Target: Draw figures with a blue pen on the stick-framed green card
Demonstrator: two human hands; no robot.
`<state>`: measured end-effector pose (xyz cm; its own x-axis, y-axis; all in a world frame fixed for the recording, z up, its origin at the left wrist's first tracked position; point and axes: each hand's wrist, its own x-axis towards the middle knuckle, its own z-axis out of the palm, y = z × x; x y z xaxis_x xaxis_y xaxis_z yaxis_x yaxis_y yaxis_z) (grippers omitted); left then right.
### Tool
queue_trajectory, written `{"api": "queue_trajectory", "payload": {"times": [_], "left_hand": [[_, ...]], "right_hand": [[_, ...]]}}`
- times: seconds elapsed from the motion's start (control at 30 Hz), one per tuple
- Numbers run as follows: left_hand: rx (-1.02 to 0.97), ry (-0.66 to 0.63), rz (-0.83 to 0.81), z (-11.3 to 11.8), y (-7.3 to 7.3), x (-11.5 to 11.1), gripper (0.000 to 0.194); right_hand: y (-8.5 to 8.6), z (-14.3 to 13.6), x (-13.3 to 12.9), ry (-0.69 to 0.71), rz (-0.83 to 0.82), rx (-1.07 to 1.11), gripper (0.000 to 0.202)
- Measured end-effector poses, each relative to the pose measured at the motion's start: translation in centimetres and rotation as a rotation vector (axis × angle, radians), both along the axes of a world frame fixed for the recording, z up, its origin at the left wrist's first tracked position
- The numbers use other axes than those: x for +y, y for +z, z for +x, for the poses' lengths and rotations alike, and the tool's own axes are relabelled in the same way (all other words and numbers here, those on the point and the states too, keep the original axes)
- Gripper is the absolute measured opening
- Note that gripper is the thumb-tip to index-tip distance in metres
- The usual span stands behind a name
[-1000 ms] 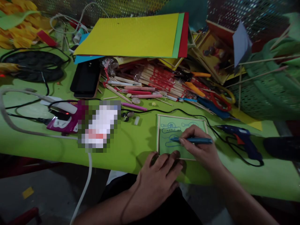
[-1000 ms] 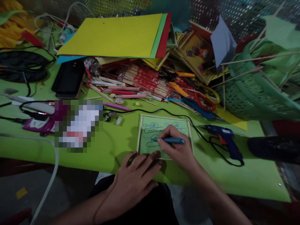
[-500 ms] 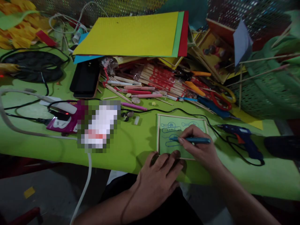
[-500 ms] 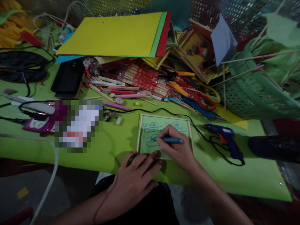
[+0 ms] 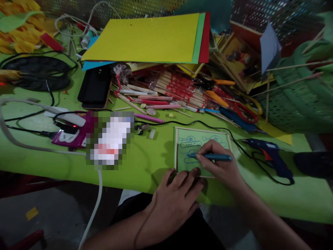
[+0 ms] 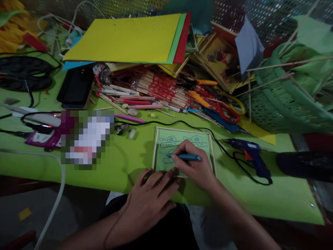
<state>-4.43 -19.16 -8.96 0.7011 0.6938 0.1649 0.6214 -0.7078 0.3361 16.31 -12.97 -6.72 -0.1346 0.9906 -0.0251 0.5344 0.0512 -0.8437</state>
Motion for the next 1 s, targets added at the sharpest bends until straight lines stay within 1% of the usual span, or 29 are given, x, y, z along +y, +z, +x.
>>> {"api": "queue_trajectory", "payload": {"times": [0.33,0.63,1.0], "left_hand": [[-0.029,0.014,0.023,0.13,-0.37,-0.18,0.046],[-0.015,0.006,0.03,0.07,-0.13,-0.15,0.046],[-0.027,0.012,0.057,0.22,-0.27,-0.19,0.045]], "right_hand": [[0.24,-0.82,-0.05,0.02,0.005,0.002,0.014],[0.05,-0.62,-0.21,0.033,0.019,-0.031,0.013],[0.08,-0.82,-0.27,0.066,0.026,0.004,0.011]]}}
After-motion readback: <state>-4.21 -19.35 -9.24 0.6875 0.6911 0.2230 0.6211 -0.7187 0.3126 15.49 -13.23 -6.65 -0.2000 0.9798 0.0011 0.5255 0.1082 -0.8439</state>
